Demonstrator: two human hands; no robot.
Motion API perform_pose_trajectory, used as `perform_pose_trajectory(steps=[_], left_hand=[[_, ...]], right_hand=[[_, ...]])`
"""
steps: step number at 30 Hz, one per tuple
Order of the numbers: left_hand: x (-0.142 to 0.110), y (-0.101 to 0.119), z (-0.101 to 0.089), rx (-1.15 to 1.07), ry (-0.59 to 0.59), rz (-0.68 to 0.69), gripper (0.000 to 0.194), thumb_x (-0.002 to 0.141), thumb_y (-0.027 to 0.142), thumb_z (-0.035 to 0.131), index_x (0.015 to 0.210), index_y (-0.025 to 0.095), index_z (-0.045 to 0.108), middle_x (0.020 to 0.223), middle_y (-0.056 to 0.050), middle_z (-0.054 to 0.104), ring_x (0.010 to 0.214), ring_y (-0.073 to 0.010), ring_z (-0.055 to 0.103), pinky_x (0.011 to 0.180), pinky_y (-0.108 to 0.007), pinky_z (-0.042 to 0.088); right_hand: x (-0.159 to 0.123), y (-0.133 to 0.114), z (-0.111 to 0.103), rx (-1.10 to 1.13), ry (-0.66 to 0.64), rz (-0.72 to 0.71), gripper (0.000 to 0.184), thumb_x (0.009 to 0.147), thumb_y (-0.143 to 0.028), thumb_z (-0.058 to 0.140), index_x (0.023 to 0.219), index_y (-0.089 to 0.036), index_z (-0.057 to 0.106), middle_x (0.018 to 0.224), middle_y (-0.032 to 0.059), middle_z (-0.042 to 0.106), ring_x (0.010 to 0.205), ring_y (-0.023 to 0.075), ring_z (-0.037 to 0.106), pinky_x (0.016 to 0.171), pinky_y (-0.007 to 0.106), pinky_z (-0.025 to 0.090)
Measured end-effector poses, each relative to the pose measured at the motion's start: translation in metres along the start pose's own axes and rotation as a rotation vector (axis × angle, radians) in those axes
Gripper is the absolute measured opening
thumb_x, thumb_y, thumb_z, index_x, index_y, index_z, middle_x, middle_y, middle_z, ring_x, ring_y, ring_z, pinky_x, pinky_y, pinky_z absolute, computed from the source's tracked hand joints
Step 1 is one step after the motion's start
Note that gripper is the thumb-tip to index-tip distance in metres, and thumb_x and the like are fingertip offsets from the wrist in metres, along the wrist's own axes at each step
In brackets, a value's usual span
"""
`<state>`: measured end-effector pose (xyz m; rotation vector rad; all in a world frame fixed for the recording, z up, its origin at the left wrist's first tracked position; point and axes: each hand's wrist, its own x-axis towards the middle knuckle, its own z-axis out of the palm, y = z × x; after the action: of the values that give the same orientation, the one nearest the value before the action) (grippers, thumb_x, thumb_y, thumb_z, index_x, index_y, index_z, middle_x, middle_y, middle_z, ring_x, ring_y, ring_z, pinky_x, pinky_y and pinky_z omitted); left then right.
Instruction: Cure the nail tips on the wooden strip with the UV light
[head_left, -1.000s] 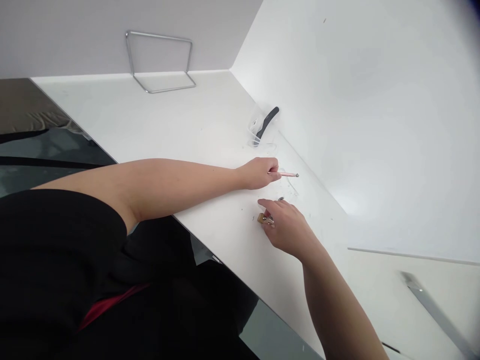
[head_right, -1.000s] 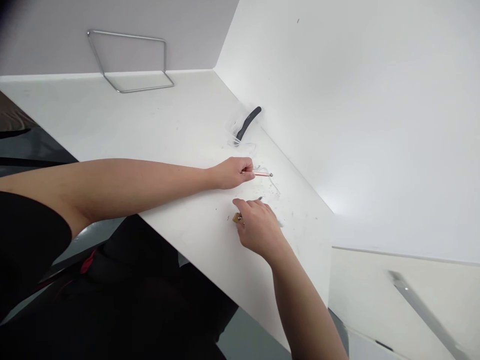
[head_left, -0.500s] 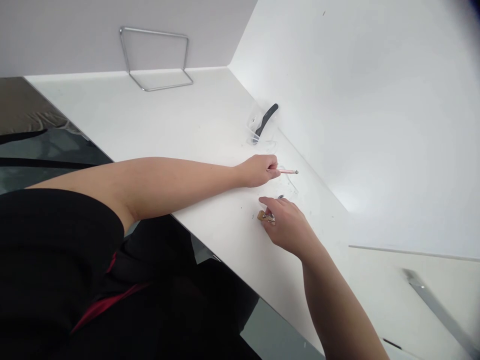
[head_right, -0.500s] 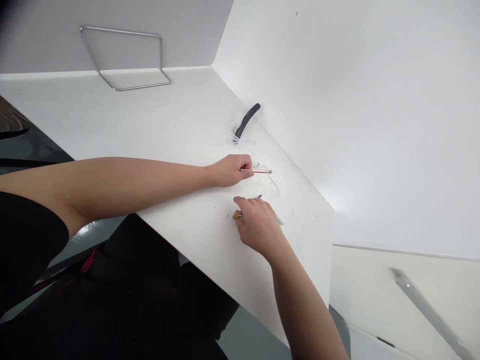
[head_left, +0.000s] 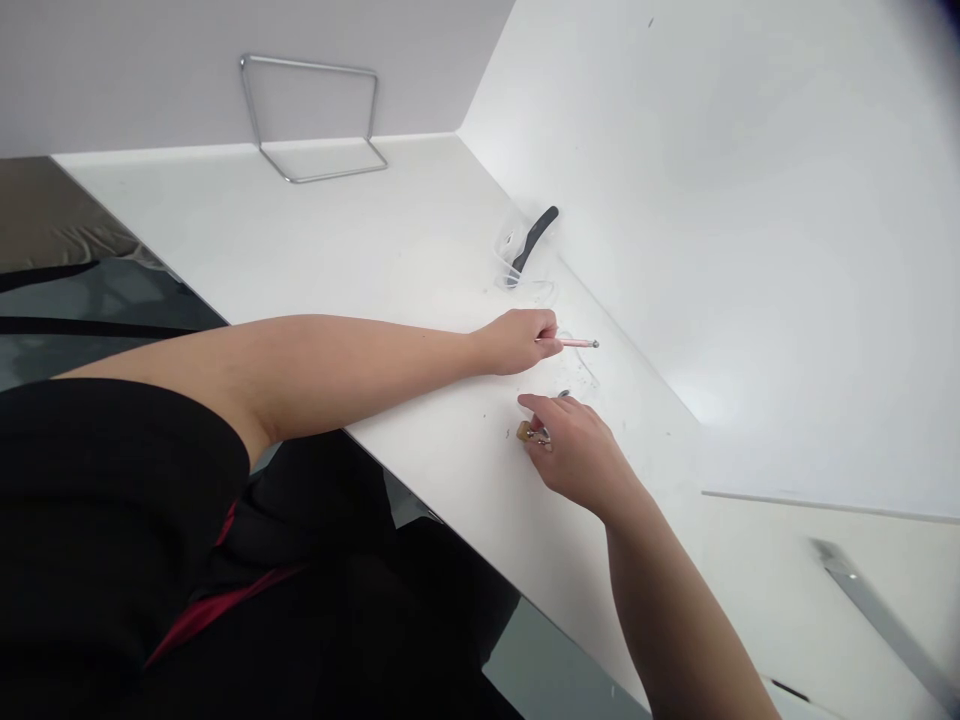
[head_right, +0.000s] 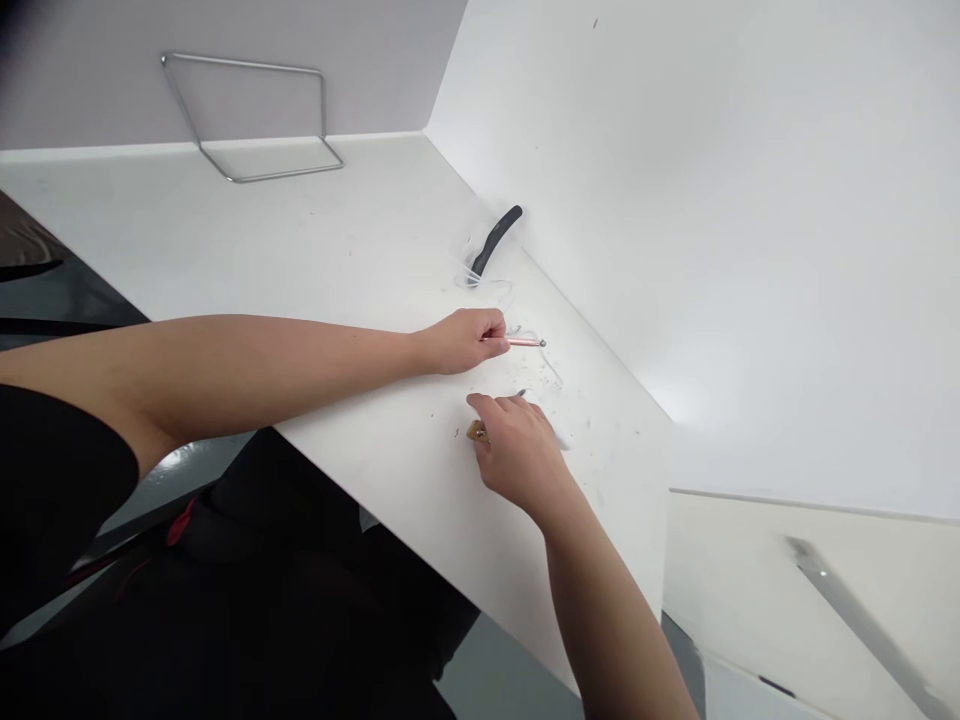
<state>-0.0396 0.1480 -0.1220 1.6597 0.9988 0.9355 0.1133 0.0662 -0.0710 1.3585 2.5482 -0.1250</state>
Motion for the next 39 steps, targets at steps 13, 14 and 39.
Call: perform_pose_trajectory(steps=[13,14,39], left_hand=[[0.001,-0.001,0.0,0.008,0.005,0.005,0.018,0.078,0.034,0.042,0.07,0.019,0.038,0.065,0.0,0.046,0.051,-0.0085,0.035,0.047,-0.024,0.03],[0.001,-0.001,0.0,0.008,0.006,0.003,0.018,0.078,0.034,0.042,0.07,0.019,0.038,0.065,0.0,0.046,0.051,-0.0084,0.035,0.047,-0.024,0.03],[0.002,-0.003,0.001,-0.013,0.001,-0.018,0.017,0.078,0.035,0.042,0.073,0.019,0.042,0.065,0.0,0.046,0.048,-0.0078,0.034,0.044,-0.023,0.029]], right_hand=[[0.0,0.0,0.001,-0.004,0.014,-0.011,0.04,0.073,-0.014,0.046,0.112,-0.021,0.045,0.086,0.0045,0.061,0.085,0.0199,0.051,0.075,0.034,0.038],[-0.001,0.0,0.0,-0.002,0.02,-0.009,0.041,0.073,-0.015,0.047,0.113,-0.022,0.045,0.087,0.0045,0.061,0.085,0.02,0.051,0.076,0.035,0.039],[-0.02,0.014,0.01,0.107,0.087,0.04,0.053,0.072,-0.012,0.045,0.123,-0.023,0.034,0.087,0.0037,0.059,0.083,0.0198,0.051,0.078,0.038,0.04]])
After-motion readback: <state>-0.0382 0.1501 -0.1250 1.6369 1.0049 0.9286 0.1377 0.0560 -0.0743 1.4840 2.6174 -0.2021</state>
